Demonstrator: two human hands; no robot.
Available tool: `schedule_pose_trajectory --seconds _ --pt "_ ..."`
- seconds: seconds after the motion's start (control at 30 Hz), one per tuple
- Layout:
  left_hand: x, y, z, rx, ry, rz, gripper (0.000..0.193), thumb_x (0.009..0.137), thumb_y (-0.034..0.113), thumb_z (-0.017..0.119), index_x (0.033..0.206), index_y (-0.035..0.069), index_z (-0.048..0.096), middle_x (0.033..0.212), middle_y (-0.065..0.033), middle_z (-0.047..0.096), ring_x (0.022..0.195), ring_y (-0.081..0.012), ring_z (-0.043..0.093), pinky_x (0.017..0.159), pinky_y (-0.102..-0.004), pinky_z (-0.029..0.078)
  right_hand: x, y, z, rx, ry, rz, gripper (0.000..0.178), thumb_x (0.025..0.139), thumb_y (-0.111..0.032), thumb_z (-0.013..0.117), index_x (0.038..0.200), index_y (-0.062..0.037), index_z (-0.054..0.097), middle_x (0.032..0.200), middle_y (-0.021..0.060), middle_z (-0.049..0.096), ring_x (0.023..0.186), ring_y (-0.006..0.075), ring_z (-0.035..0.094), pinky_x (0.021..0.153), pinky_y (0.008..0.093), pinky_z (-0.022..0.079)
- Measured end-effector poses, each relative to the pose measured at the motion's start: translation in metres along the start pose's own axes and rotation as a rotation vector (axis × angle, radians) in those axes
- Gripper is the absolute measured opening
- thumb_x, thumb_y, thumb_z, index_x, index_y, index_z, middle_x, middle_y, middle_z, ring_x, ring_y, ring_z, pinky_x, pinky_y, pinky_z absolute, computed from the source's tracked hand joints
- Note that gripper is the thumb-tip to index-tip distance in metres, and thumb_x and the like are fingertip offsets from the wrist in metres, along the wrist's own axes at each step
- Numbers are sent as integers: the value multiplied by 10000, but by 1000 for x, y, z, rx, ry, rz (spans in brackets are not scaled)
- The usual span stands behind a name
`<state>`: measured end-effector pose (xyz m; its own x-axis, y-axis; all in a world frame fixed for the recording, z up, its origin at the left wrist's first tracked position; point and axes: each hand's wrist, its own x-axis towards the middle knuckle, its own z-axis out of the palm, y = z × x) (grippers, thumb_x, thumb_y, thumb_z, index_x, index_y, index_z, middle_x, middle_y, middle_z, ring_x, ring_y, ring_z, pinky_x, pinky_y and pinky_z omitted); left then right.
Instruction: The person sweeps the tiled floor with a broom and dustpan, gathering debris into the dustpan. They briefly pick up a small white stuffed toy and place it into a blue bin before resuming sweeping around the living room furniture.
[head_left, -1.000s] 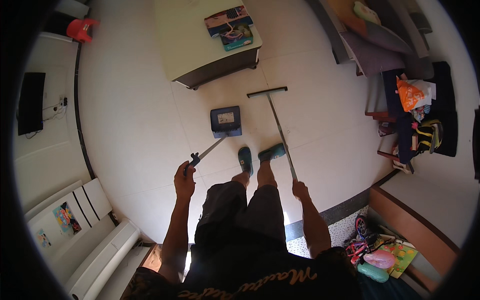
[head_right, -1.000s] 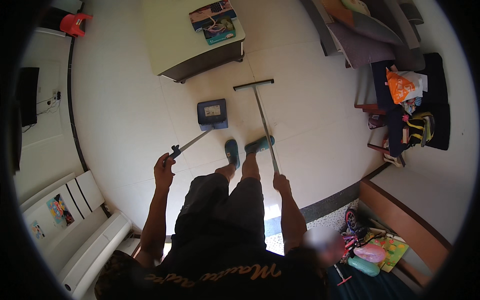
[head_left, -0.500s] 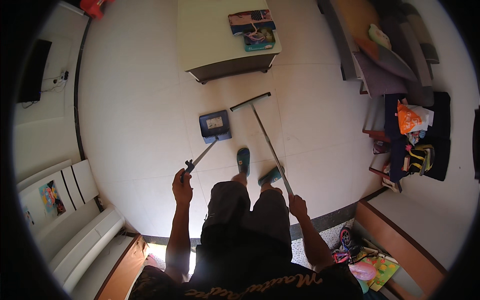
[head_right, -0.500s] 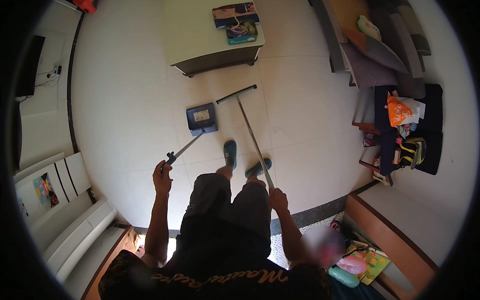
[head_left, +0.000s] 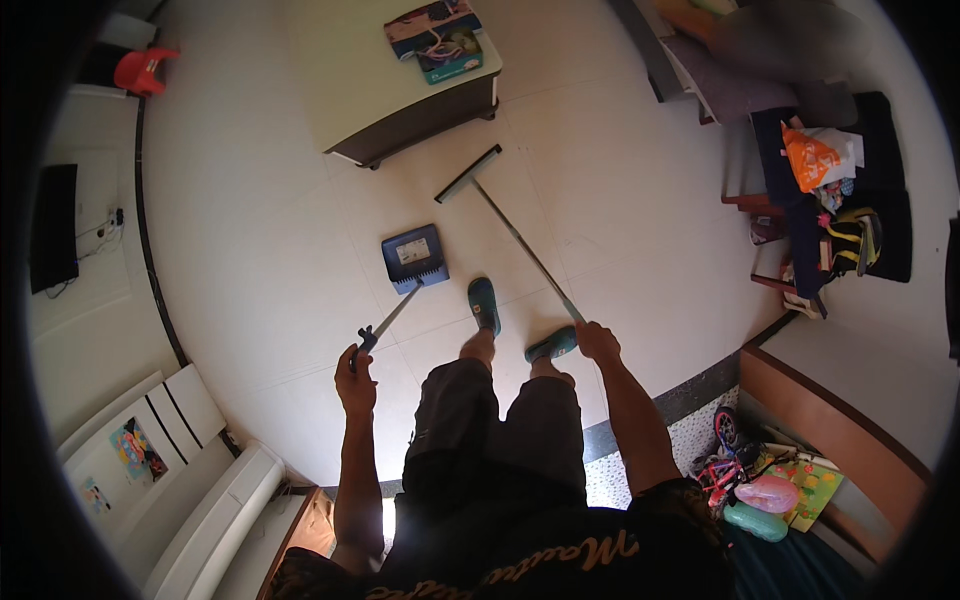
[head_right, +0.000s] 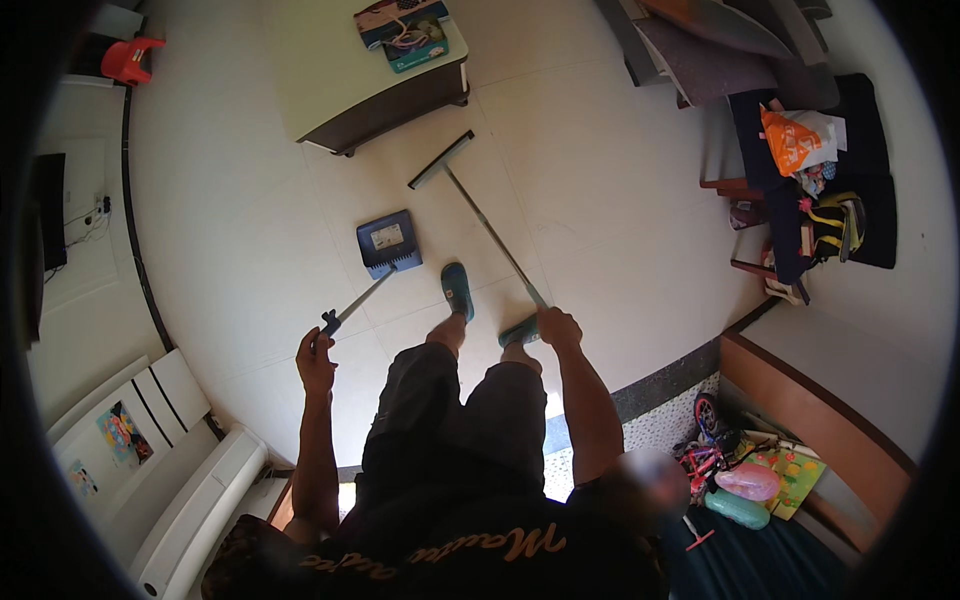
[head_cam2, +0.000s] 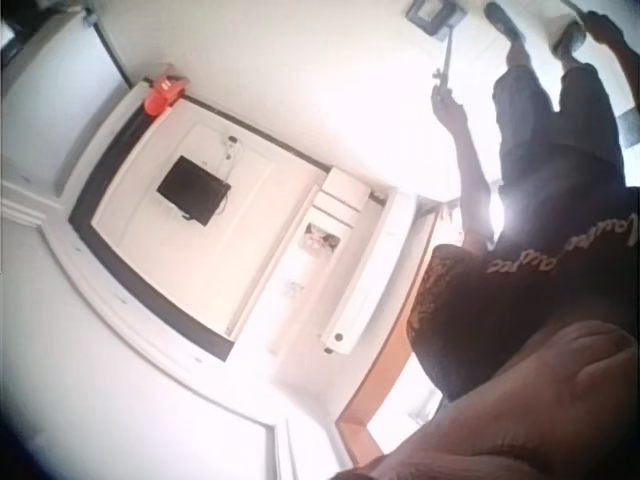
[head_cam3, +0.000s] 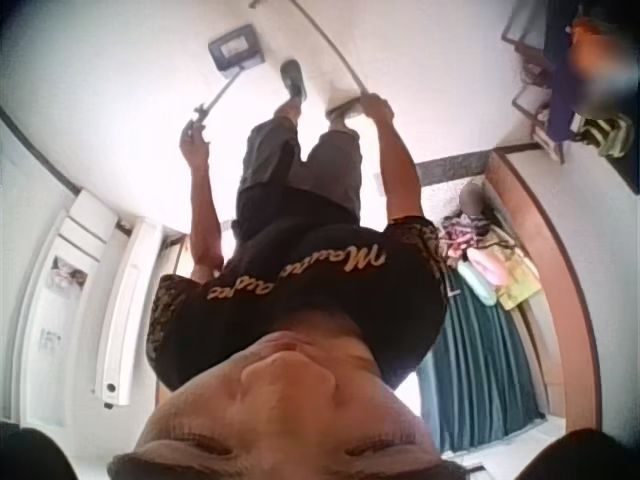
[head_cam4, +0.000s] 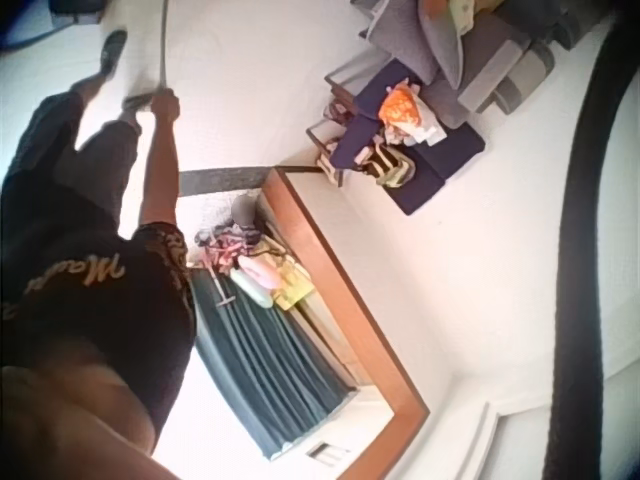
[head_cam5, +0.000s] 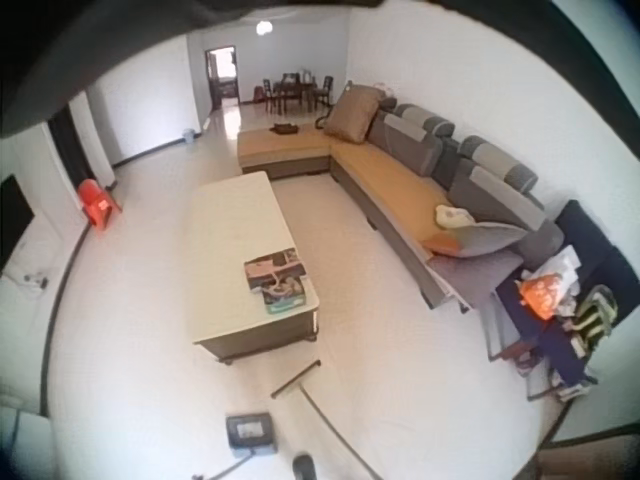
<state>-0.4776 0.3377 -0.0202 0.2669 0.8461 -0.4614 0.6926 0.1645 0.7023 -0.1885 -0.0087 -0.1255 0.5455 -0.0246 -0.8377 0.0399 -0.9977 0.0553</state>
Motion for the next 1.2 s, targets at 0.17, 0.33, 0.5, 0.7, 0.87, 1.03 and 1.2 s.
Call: schedule_pose_trajectory --seconds 0.17,0.33,0.5,0.7,0.87,1.03,1.2 --pt "-2 23 29 90 -92 83 389 916 234 561 1218 -11 540 848 -73 663 652 -105 594 440 -244 484 -54 196 84 24 -119 142 640 962 -536 271 1096 -6 603 1135 255 609 1091 431 567 918 509 458" --pt "-16 54 60 140 -150 150 405 916 252 561 1220 -15 537 867 -91 666 689 -121 612 449 -252 499 -131 300 153 119 -169 265 651 960 -541 283 1039 10 621 1059 275 627 1023 435 598 885 506 478" --pt "-32 79 101 117 -214 259 398 929 260 546 1219 -12 536 905 -95 670 804 -150 655 448 -259 500 -177 333 180 312 72 169 576 957 -518 354 868 -15 620 860 247 659 831 447 634 731 534 509" --pt "-66 149 163 155 -292 259 389 942 266 545 1233 9 529 1022 -92 650 952 -166 653 499 -269 495 -120 318 193 555 393 25 489 978 -433 380 736 -40 543 676 226 605 692 468 603 622 553 489" --pt "-91 207 227 247 -374 338 380 947 257 532 1241 16 539 1077 -85 641 977 -161 648 534 -266 490 -10 265 121 607 231 -7 502 983 -439 327 957 -9 585 1017 277 626 889 456 627 726 530 520" --pt "-112 249 282 246 -435 409 402 948 257 527 1258 0 520 1026 -119 665 934 -139 653 517 -243 471 -4 252 205 844 -77 281 586 944 -540 326 1123 -47 586 1131 252 613 1102 428 567 922 504 461" --pt "-102 267 324 279 -514 426 405 949 267 534 1257 4 522 1028 -114 664 951 -148 654 503 -237 467 -159 258 341 748 -213 328 551 936 -520 378 1037 -30 608 1029 245 647 1015 454 601 868 540 479"
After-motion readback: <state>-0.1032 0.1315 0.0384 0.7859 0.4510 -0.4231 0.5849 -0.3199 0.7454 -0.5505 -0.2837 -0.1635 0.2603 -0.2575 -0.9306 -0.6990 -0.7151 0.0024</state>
